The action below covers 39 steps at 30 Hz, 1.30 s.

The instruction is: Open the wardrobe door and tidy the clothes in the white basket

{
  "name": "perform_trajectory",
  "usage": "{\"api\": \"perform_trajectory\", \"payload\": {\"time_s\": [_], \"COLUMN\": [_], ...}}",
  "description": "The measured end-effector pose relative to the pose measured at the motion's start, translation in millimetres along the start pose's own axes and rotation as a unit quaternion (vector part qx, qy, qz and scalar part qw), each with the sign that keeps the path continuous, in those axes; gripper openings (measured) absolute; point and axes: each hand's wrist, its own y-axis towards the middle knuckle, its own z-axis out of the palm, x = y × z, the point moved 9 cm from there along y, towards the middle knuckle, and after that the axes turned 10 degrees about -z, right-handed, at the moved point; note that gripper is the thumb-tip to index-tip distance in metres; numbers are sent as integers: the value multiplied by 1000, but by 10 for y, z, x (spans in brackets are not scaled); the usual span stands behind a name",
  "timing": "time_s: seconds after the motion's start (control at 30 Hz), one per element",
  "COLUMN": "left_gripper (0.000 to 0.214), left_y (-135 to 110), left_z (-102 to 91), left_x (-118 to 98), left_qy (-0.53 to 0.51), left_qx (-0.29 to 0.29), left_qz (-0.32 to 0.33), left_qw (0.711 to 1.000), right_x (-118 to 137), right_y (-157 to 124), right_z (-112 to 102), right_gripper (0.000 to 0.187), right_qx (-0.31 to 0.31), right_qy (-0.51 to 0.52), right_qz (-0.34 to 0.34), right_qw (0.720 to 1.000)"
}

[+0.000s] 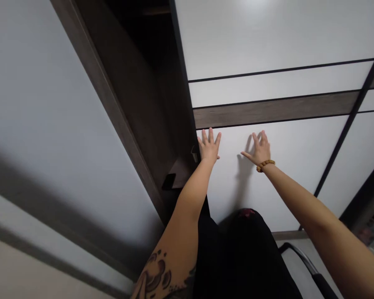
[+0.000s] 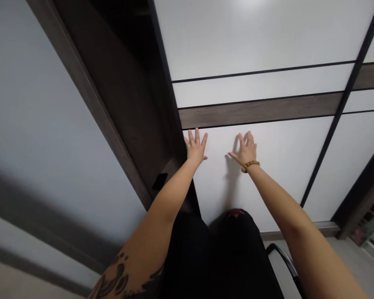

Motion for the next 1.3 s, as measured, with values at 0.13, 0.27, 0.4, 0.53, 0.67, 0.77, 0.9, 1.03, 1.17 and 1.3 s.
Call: {"api": "perform_trajectory", "payload": {"time_s": [0.13,0.27,0.4,0.53,0.67,0.77,0.9,1.03,1.17,1.3], "left_gripper": [139,147,151,146,139,142,152,158,160,158], "left_y": [-25,-20,-18,-42,-39,-12,22,30,21,15], "left_z": [-7,24,52,9,-8,-8,-1,9,-6,-44], "left_x": [42,87,142,162,183,202,237,261,273,269], "left_qy": [16,27,13,-22,-53,-55,-54,-53,-64,-66], "left_qx": [12,20,33,33,38,44,59,74,79,72], "left_qz": [-13,-22,-29,-56,-111,-144,-175,-201,-228,-240], "left_qw": [1000,999,999,998,992,987,981,975,968,966], "right_x": [-532,-1095,-1201,-1104,-1071,-1085,-1064,-995,-910,-870], "right_y": [-26,-77,-215,-295,-264,-221,-183,-176,-186,-229], "right_z": [-320,-414,-239,-167,-92,7,135,196,202,205], "right_gripper": [117,142,151,143,148,155,158,155,151,146], "right_qx": [-23,29,92,89,105,110,97,96,97,109], "right_qy": [-10,-14,15,17,34,44,41,29,30,22], "right_qz": [35,124,143,137,138,142,139,137,118,89], "right_qw": [999,992,985,986,984,983,985,985,988,990]}}
